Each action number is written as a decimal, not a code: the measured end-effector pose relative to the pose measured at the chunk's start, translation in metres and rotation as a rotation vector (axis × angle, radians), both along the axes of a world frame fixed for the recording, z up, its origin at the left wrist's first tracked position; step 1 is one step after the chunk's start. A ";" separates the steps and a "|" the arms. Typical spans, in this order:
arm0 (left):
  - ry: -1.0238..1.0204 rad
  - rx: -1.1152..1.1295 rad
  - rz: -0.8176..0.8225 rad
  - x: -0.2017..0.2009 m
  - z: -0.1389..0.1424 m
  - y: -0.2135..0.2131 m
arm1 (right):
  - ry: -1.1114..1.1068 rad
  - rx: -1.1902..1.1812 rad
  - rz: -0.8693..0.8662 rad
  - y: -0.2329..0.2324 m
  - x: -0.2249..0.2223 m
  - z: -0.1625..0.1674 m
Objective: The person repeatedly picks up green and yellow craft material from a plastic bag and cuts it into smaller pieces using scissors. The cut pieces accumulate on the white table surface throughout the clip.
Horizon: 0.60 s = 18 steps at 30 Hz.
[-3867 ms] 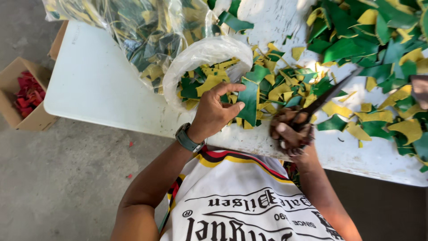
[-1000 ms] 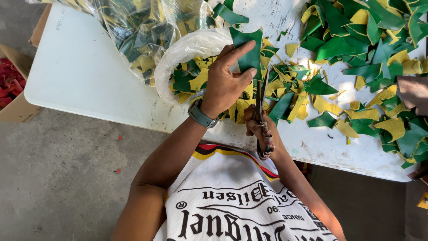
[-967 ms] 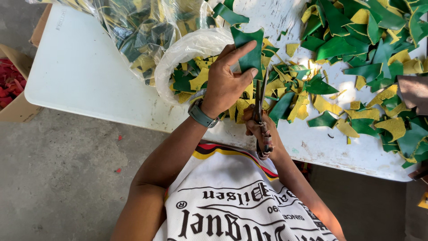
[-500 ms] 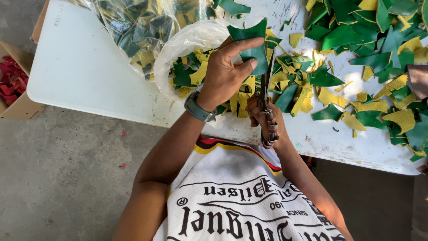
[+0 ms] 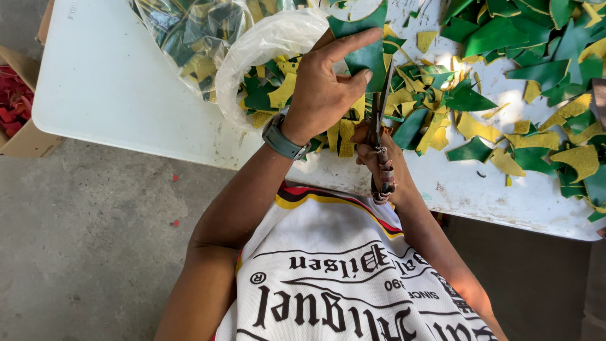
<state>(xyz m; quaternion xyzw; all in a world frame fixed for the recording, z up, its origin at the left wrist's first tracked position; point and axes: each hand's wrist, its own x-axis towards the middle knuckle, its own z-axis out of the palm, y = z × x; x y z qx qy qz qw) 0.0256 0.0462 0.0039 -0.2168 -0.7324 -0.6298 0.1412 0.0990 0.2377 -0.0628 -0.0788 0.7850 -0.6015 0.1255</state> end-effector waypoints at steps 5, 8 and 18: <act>0.089 -0.060 -0.034 -0.003 -0.004 -0.003 | -0.065 -0.121 -0.026 -0.002 0.004 -0.003; 0.078 -0.057 -0.056 -0.003 -0.002 -0.002 | -0.165 -0.233 -0.106 -0.007 0.005 -0.003; -0.031 -0.149 -0.004 0.001 0.004 0.001 | -0.235 -0.190 -0.186 -0.014 0.005 -0.008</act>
